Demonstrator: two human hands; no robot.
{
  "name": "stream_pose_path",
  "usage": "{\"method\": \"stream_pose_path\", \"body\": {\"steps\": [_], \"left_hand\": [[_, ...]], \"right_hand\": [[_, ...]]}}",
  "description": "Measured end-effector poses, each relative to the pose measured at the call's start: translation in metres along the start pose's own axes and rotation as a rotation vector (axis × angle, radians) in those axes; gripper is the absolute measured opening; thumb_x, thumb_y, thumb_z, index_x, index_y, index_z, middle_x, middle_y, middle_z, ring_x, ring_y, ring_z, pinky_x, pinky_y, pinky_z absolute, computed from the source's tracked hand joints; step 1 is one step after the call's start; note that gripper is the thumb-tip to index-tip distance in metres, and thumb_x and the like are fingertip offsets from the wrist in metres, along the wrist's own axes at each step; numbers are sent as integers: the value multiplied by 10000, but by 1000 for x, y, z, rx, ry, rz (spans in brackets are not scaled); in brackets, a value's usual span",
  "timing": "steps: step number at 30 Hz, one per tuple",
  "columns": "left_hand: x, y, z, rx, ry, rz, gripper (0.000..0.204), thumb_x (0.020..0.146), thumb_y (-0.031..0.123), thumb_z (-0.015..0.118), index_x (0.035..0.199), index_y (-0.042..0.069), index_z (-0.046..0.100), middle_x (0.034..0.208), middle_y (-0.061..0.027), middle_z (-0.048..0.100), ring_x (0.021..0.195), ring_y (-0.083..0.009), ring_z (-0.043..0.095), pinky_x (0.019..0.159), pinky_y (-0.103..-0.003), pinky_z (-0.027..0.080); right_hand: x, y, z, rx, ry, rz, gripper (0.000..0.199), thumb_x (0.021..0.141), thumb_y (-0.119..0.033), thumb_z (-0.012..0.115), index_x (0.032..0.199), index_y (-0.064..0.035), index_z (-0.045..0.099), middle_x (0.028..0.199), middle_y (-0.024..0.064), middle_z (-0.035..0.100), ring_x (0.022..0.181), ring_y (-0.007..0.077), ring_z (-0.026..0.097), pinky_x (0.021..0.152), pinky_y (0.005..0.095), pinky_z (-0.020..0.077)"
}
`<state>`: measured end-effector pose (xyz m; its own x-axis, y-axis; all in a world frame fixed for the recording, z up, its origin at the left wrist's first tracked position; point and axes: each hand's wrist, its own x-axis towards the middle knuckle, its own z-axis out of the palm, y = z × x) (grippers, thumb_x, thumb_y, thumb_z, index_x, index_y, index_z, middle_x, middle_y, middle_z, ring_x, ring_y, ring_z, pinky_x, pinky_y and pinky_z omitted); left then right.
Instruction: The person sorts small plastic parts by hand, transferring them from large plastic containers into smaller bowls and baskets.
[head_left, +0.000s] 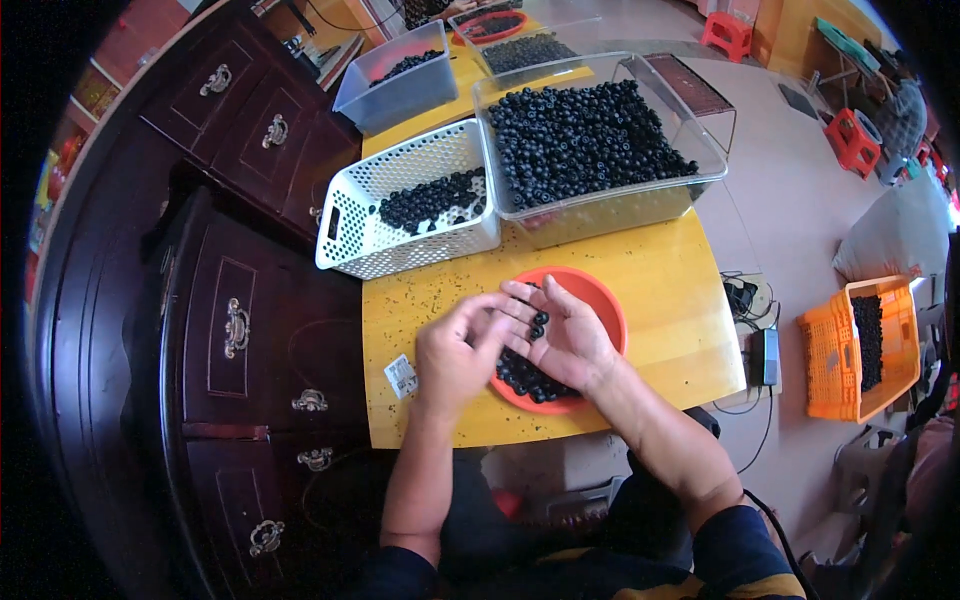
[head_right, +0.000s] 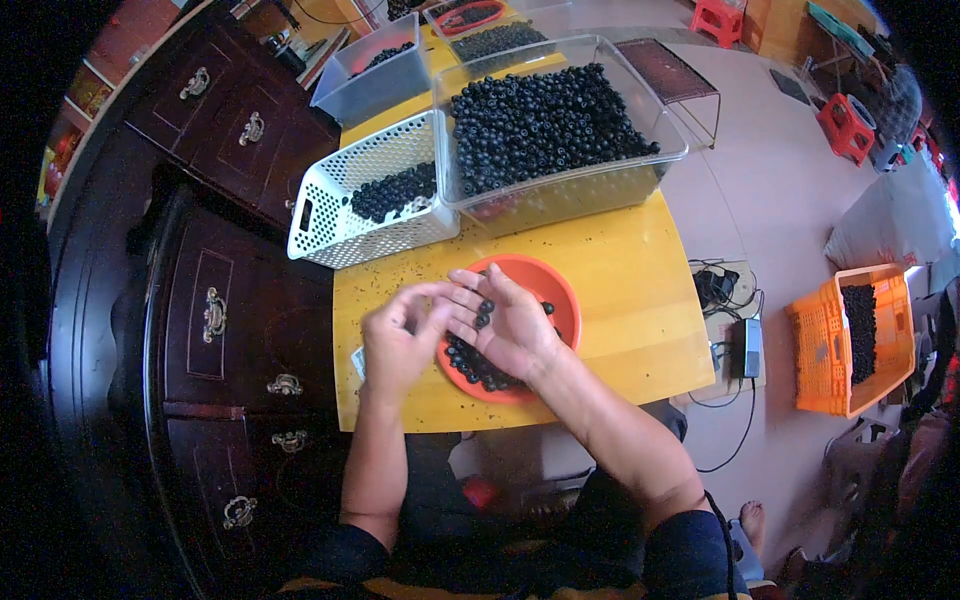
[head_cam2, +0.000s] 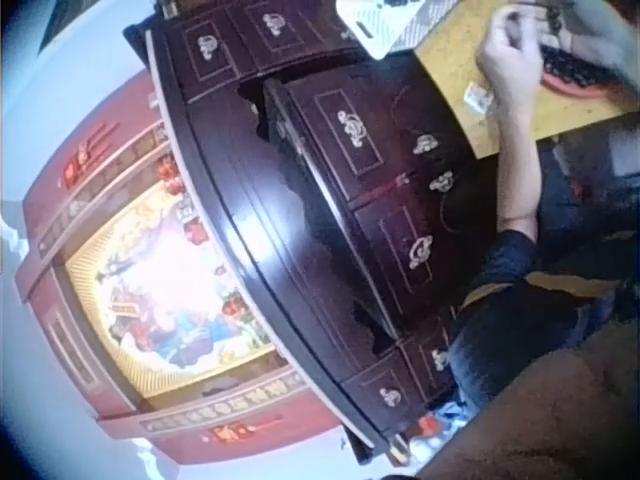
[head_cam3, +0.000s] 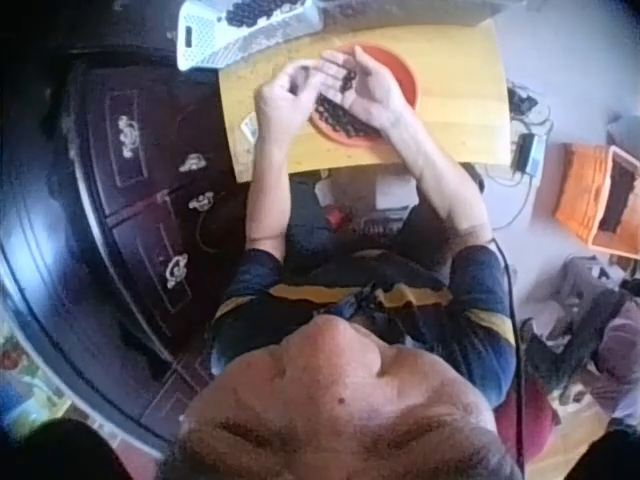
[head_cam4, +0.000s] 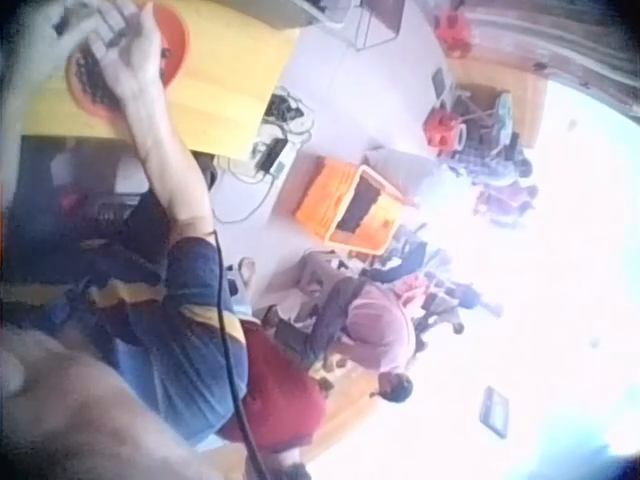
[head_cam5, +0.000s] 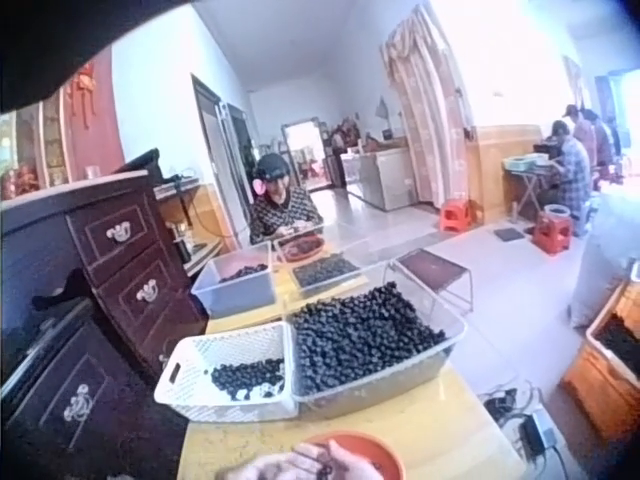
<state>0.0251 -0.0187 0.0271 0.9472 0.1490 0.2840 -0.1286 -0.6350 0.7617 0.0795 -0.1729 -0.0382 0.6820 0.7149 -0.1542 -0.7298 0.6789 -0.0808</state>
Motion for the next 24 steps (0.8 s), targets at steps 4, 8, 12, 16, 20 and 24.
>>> {"method": "stream_pose_path", "body": {"steps": [4, 8, 12, 16, 20, 24], "left_hand": [[-14, -5, 19, 51, -48, 75, 213, 833, 165, 807, 1008, 77, 722, 661, -77, 655, 561, -182, 642, 533, -334, 500], [-19, -10, 25, 54, -124, 92, 256, 807, 180, 818, 1022, 85, 719, 696, -98, 680, 594, -260, 678, 566, -381, 538], [-21, -18, 26, 46, -108, 111, 250, 812, 154, 810, 1025, 64, 715, 677, -94, 664, 587, -236, 676, 565, -361, 535], [-20, -23, 16, -37, -4, 93, 231, 830, 95, 786, 1045, 53, 714, 689, -88, 678, 589, -191, 677, 566, -335, 530], [-17, -29, 6, -290, 75, 64, 200, 888, 8, 725, 1087, 23, 709, 781, -39, 737, 621, -87, 649, 577, -278, 514], [-19, -39, 8, -459, 15, 27, 248, 914, 3, 702, 1162, 15, 701, 813, -16, 728, 680, -34, 629, 597, -212, 499]], "right_hand": [[-3, 5, 6, -47, 65, -8, 542, 1072, -438, 430, 1353, 17, 519, 1319, 195, 597, 1275, 352, 553, 1127, 466, 430], [1, 8, 2, -33, 18, -14, 537, 1073, -412, 439, 1351, 43, 508, 1368, 200, 561, 1296, 354, 532, 1149, 478, 406], [6, 14, -2, -92, 12, -26, 519, 1073, -382, 453, 1352, 53, 505, 1362, 204, 564, 1294, 351, 534, 1151, 475, 408], [7, 12, -3, -115, -35, 5, 465, 1071, -352, 468, 1335, 25, 534, 1326, 180, 590, 1259, 316, 563, 1118, 451, 442], [2, 12, 8, -326, 145, 18, 343, 1057, -329, 521, 1254, -58, 594, 1099, 41, 652, 945, 136, 618, 806, 258, 520], [-2, 15, 12, -371, 55, 119, 180, 1040, -265, 578, 1093, -99, 622, 852, -47, 560, 649, 54, 432, 556, 205, 362]]}}
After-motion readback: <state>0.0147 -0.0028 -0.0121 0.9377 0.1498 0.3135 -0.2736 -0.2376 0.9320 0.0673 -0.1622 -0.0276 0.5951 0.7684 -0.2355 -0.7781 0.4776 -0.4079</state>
